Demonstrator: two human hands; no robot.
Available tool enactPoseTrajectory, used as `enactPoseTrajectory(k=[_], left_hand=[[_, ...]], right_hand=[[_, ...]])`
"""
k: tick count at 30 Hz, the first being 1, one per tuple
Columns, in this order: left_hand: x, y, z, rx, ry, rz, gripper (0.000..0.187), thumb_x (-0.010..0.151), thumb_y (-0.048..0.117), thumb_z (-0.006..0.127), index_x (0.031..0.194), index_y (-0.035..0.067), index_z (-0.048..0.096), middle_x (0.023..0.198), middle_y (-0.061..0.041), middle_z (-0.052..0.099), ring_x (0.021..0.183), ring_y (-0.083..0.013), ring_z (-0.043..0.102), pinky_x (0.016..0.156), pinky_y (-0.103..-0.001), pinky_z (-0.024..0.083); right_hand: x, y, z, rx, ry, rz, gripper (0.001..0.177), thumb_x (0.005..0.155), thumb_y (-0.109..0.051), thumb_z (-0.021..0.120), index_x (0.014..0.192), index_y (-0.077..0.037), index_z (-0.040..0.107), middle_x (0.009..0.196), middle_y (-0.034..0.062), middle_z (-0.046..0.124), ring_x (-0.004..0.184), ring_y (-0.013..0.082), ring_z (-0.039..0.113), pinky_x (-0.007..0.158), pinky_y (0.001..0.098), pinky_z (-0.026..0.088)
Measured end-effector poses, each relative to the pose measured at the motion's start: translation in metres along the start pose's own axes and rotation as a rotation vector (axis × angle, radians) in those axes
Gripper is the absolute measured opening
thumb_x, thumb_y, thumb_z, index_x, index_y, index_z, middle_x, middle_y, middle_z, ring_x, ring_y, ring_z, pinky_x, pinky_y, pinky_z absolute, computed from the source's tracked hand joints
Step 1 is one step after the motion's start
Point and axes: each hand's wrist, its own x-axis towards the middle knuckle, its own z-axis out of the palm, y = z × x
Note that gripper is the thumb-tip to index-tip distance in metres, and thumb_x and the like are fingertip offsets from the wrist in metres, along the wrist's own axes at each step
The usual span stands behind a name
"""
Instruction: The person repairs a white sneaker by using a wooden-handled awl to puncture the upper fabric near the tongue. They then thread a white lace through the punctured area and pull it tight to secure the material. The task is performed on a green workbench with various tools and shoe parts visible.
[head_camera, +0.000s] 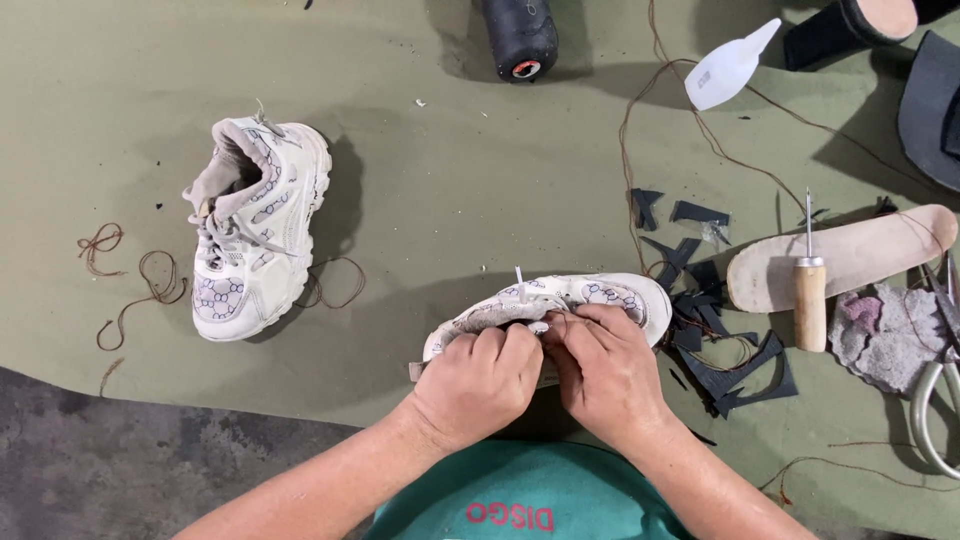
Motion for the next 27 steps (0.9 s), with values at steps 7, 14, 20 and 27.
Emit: enactPoseTrajectory(k=[7,14,20,27], left_hand=[[0.006,-0.011,0.009,-0.461,-0.571,-0.211,0.023,0.094,0.01,0.046,0.103,0.007,0.067,0.091,-0.009,0.069,0.068,-0.0282,0.073,0.056,-0.041,0.058],[0.025,-0.046,0.022,-1.12,-0.712,-0.746,0.008,0.098,0.02,0.059,0.099,0.015,0.066,0.071,-0.008,0.074,0.079,-0.0407,0.074,0.073,-0.048,0.057],[0.012,-0.04,0.033,-1.26,-0.52,-0.902,0.006,0.097,0.014,0.063,0.095,0.017,0.068,0.066,-0.006,0.072,0.066,-0.0238,0.063,0.07,-0.039,0.054],[0.007,-0.04,0.04,-1.35,-0.493,-0.908,0.008,0.098,0.015,0.062,0.093,0.018,0.068,0.067,-0.007,0.074,0.071,-0.0237,0.069,0.073,-0.04,0.057]], right_hand=[[-0.004,0.006,0.004,-0.195,-0.044,0.048,0.008,0.094,-0.022,0.06,0.095,-0.019,0.068,0.086,-0.0015,0.071,0.1,0.0224,0.069,0.078,0.0373,0.051],[0.003,0.01,0.004,-0.028,-0.05,0.138,0.009,0.097,-0.031,0.064,0.093,-0.024,0.068,0.101,-0.0087,0.078,0.1,0.0199,0.069,0.079,0.0349,0.052],[0.009,0.009,0.005,0.098,-0.02,0.198,0.01,0.095,-0.029,0.069,0.09,-0.021,0.068,0.101,-0.0072,0.08,0.095,0.0217,0.071,0.076,0.0355,0.054],[0.022,0.001,-0.007,0.3,-0.051,0.328,0.012,0.094,-0.02,0.072,0.085,-0.013,0.072,0.097,0.0015,0.082,0.09,0.0287,0.072,0.078,0.0385,0.057]])
